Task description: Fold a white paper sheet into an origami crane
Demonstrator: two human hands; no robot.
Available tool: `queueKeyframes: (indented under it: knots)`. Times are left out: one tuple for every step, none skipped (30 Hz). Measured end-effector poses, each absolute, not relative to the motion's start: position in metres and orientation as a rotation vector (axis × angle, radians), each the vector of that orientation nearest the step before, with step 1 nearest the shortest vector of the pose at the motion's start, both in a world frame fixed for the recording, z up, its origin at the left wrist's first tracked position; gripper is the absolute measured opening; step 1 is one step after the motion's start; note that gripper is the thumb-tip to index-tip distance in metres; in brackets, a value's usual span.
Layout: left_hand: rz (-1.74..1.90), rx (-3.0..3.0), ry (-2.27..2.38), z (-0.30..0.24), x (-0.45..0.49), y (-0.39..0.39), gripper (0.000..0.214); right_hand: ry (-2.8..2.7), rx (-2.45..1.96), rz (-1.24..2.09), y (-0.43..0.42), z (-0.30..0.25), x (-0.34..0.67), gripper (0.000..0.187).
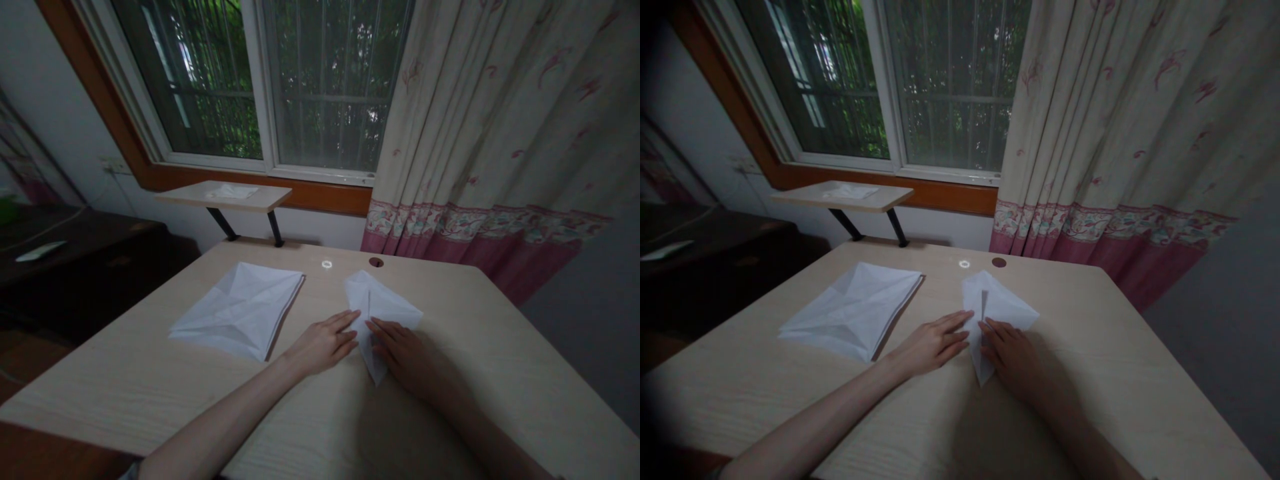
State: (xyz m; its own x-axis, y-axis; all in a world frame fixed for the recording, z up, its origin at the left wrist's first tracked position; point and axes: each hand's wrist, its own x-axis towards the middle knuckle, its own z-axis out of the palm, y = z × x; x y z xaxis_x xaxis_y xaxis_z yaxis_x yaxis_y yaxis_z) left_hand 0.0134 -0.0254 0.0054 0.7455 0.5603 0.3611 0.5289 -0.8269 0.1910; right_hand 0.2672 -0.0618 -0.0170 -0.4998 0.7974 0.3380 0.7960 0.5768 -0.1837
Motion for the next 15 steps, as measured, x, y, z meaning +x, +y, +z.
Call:
queueKeyframes:
  knots:
    - [0.634,2.860,0.891,0.0053,0.0134,-0.0252,0.028,-2.425,-1.297,-0.009,-0.0624,-0.0170,0.2667,0.047]
    - [0.640,2.859,0.886,0.0052,0.0134,-0.0250,0.028,-2.427,-1.303,-0.023,-0.0631,-0.0169,0.2662,0.046]
    - [0.644,2.861,0.880,0.0051,0.0133,-0.0247,0.027,-2.436,-1.307,-0.034,-0.0638,-0.0164,0.2658,0.046]
    - [0.649,2.863,0.875,0.0051,0.0133,-0.0244,0.027,-2.450,-1.308,-0.038,-0.0644,-0.0154,0.2655,0.045]
    - [0.653,2.867,0.875,0.0050,0.0131,-0.0241,0.027,-2.466,-1.308,-0.038,-0.0649,-0.0139,0.2652,0.043]
    - [0.654,2.870,0.882,0.0050,0.0130,-0.0238,0.027,-2.482,-1.308,-0.036,-0.0653,-0.0123,0.2650,0.042]
    - [0.652,2.873,0.895,0.0049,0.0128,-0.0234,0.027,-2.493,-1.309,-0.034,-0.0655,-0.0108,0.2649,0.041]
    - [0.645,2.879,0.910,0.0049,0.0126,-0.0231,0.027,-2.499,-1.313,-0.032,-0.0654,-0.0096,0.2649,0.041]
    - [0.636,2.886,0.925,0.0048,0.0125,-0.0227,0.027,-2.499,-1.317,-0.031,-0.0652,-0.0092,0.2651,0.040]
    - [0.628,2.893,0.941,0.0048,0.0124,-0.0224,0.027,-2.495,-1.318,-0.029,-0.0648,-0.0095,0.2655,0.039]
    - [0.620,2.900,0.953,0.0048,0.0123,-0.0222,0.027,-2.489,-1.319,-0.027,-0.0643,-0.0105,0.2659,0.039]
    - [0.616,2.906,0.962,0.0048,0.0122,-0.0220,0.027,-2.480,-1.319,-0.025,-0.0636,-0.0121,0.2665,0.038]
    - [0.617,2.908,0.970,0.0050,0.0122,-0.0219,0.026,-2.472,-1.321,-0.024,-0.0630,-0.0141,0.2671,0.038]
    - [0.621,2.906,0.981,0.0054,0.0123,-0.0220,0.026,-2.467,-1.321,-0.023,-0.0624,-0.0160,0.2678,0.038]
    - [0.627,2.901,0.996,0.0058,0.0123,-0.0220,0.026,-2.464,-1.320,-0.022,-0.0619,-0.0177,0.2685,0.038]
